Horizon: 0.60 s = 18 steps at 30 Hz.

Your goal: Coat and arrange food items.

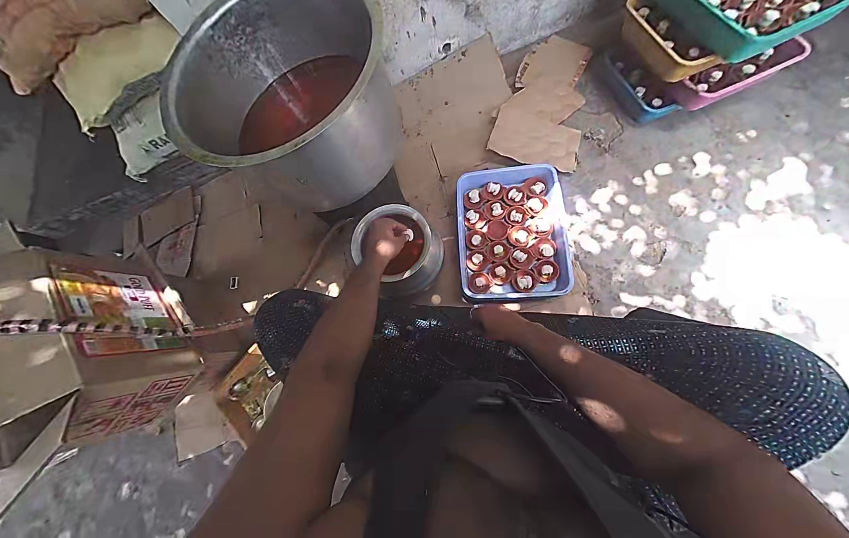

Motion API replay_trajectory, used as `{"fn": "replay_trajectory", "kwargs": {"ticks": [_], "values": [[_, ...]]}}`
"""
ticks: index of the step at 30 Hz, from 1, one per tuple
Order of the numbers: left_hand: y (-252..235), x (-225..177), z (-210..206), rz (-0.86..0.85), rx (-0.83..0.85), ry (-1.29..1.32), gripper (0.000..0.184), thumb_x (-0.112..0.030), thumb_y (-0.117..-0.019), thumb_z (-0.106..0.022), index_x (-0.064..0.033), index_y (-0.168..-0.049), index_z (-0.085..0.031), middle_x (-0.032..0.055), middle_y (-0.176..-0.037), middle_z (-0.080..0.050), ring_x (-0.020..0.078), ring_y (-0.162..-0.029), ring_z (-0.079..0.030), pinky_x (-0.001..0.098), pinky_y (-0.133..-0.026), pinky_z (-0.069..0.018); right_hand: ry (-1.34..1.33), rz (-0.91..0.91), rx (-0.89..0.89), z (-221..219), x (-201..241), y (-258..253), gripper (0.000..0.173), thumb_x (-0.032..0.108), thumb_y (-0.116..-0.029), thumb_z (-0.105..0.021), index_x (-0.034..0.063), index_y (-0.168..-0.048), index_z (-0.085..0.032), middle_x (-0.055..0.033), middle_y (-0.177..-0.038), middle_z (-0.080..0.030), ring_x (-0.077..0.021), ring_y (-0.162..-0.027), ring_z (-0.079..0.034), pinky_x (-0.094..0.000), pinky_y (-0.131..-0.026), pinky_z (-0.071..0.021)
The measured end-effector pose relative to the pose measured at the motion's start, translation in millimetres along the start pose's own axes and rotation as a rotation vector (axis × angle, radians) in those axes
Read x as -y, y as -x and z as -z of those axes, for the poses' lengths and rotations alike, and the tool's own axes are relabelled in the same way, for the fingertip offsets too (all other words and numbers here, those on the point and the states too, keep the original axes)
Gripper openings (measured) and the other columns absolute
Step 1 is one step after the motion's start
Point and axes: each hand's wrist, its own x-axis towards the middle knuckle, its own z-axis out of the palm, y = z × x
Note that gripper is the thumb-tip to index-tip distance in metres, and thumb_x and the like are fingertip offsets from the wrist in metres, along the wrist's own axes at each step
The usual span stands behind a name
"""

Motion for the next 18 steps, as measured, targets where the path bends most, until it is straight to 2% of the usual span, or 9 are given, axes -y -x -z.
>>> {"fn": "replay_trajectory", "kwargs": {"ticks": [2,6,11,16,18], "values": [[3,4,-10,0.099,0.003,-0.091,0.026,-0.020,-0.0912,-0.074,-0.0069,-0.113,-0.077,0.0165,-0.119,-0.073,0.0321,-0.118,-0.067,0.0559,-0.106,-0.0505,0.025,-0.012,0.008,3,3,0,0.038,0.034,-0.1036,-0.058,-0.0003,-0.117,-0.066,-0.0280,-0.117,-0.067,-0.0478,-0.114,-0.064,-0.0713,-0.092,-0.0490],[3,12,-26,0.161,0.078,-0.220,0.025,-0.020,-0.0877,-0.076,-0.0086,-0.110,-0.077,0.0167,-0.117,-0.073,0.0347,-0.116,-0.068,0.0592,-0.100,-0.0535,-0.014,-0.016,-0.028,4,-4,-4,0.034,0.036,-0.1021,-0.059,0.0093,-0.120,-0.070,-0.0210,-0.116,-0.071,-0.0421,-0.112,-0.067,-0.0690,-0.093,-0.0509],[4,6,-27,0.166,0.113,-0.256,0.023,-0.021,-0.0886,-0.075,-0.0095,-0.108,-0.078,0.0174,-0.115,-0.074,0.0364,-0.115,-0.068,0.0609,-0.099,-0.0535,0.010,-0.028,0.012,7,-2,-5,0.034,0.034,-0.1039,-0.058,0.0054,-0.121,-0.068,-0.0235,-0.116,-0.069,-0.0432,-0.112,-0.066,-0.0669,-0.093,-0.0505],[0,5,-35,0.214,0.181,-0.325,0.023,-0.021,-0.0886,-0.075,-0.0114,-0.110,-0.077,0.0160,-0.119,-0.072,0.0354,-0.119,-0.066,0.0606,-0.099,-0.0536,0.016,-0.052,0.027,9,-2,-5,0.034,0.035,-0.1040,-0.057,0.0068,-0.121,-0.068,-0.0222,-0.115,-0.070,-0.0420,-0.111,-0.067,-0.0664,-0.093,-0.0511],[1,8,-39,0.180,0.164,-0.341,0.024,-0.022,-0.0887,-0.075,-0.0112,-0.109,-0.077,0.0158,-0.119,-0.072,0.0357,-0.119,-0.066,0.0606,-0.099,-0.0536,0.017,-0.051,0.031,10,-2,-5,0.034,0.034,-0.1039,-0.057,0.0069,-0.121,-0.068,-0.0221,-0.115,-0.070,-0.0421,-0.111,-0.067,-0.0667,-0.093,-0.0511]]}}
